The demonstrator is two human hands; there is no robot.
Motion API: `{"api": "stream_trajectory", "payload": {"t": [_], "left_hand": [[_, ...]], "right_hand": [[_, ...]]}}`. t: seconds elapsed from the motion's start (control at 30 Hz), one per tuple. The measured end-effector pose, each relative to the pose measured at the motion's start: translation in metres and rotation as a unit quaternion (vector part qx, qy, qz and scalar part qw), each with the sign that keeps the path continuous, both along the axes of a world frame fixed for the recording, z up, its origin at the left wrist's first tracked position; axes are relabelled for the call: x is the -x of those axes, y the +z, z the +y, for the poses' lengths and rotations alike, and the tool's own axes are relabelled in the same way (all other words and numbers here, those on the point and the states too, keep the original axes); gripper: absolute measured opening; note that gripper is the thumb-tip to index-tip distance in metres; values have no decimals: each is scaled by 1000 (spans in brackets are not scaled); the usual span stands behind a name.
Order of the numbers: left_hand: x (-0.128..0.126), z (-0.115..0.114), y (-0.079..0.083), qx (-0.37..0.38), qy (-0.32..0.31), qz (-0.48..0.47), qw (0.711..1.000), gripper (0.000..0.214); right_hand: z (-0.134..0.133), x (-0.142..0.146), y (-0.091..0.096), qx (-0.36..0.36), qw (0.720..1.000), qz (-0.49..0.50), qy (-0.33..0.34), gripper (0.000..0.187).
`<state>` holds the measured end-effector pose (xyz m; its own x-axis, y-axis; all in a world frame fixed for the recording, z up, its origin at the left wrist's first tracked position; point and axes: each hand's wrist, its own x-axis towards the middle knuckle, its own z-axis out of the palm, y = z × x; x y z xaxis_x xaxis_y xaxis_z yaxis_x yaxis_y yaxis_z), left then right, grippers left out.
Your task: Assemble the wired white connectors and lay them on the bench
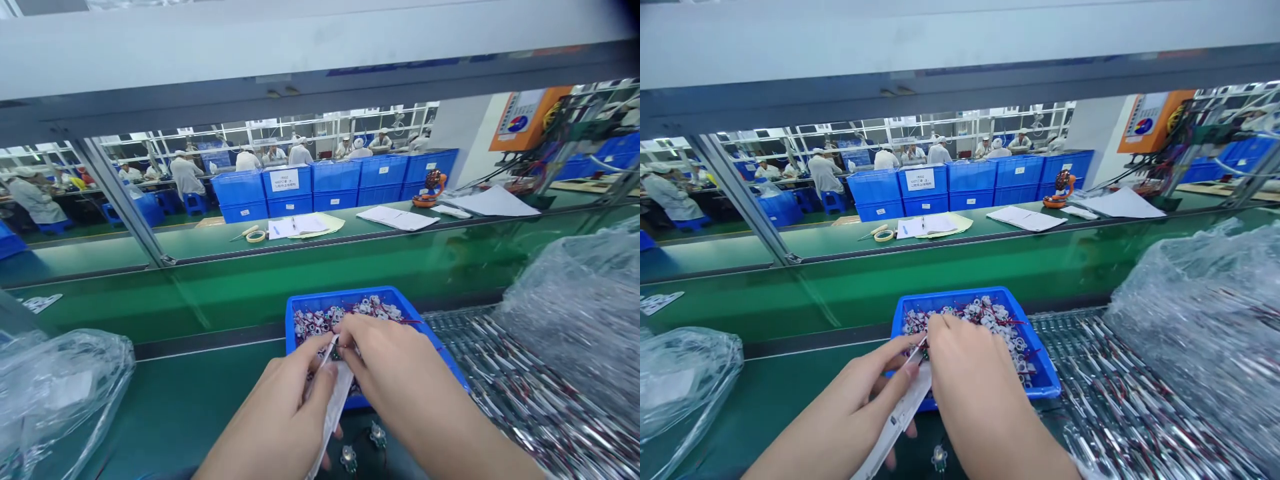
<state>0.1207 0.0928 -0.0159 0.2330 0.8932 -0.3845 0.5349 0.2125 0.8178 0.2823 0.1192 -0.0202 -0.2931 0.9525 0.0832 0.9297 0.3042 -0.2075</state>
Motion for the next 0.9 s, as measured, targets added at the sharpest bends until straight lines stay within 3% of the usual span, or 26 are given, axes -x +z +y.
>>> {"api": "stream_trajectory", "payload": {"t": [0.13,0.27,0.37,0.6,0.77,0.9], "left_hand": [[3,5,-9,-128,-25,87,988,20],[0,8,-13,-166,-20,95,981,10],[-1,9,-11,-182,1,63,981,10],[-2,9,-16,-227,31,6,973,19],[-6,5,-11,-209,31,-1,977,35],[-4,-2,6,-126,40,20,991,69]], "right_hand": [[-1,9,-14,-45,998,-2,35,31],[0,9,-26,-115,990,37,65,32],[2,7,-25,-126,987,96,36,22],[6,5,-16,5,968,248,42,41],[7,-3,-8,9,974,222,42,38],[40,-43,20,-28,989,144,1,25]]}}
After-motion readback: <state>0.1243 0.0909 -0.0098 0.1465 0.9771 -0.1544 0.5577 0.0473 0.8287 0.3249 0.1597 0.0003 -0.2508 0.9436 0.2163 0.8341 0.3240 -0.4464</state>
